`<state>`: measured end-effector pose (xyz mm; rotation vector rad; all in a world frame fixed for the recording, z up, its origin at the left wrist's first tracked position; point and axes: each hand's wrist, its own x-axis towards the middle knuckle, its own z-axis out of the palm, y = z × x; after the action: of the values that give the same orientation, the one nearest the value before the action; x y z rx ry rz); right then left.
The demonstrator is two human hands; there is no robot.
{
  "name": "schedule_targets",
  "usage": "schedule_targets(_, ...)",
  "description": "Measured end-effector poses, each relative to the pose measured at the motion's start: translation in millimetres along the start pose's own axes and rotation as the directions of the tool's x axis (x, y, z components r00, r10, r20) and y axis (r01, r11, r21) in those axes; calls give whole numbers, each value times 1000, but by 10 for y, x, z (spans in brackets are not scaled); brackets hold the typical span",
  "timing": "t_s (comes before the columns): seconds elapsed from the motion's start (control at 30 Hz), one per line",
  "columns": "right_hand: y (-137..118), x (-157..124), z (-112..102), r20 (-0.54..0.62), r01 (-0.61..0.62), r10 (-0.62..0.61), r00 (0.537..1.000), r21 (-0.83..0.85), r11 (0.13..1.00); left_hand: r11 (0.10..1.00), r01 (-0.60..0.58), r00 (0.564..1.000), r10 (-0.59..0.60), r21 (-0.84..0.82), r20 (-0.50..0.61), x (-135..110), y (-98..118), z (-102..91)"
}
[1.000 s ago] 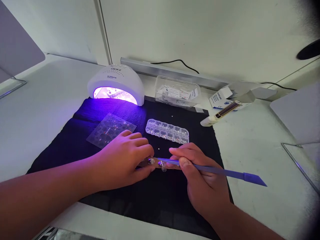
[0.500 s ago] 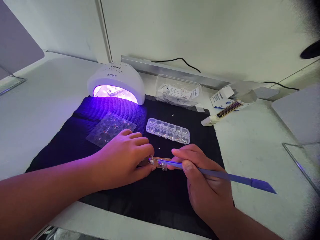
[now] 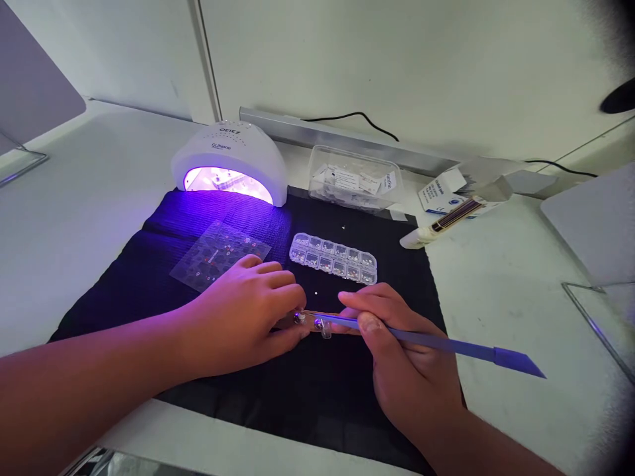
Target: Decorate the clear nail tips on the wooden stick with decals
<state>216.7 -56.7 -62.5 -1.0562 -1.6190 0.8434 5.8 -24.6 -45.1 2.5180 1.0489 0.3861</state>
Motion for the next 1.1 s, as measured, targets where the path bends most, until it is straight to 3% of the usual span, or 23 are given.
schedule_targets(0.27,13,-11,-5,11,-22,21,1000,109,994,1000,6,1000,-6,2,8,0,12,-6)
schedule_targets(0.87,-1,-2,-3,-17,-35,35,999,-6,999,1000,14,1000,-14,2,22,10,12,-7)
schedule_targets(1.1,13,-20,-6,-4,-31,32,999,122,992,1000,10,1000,-11,9,17,-4,20,-17)
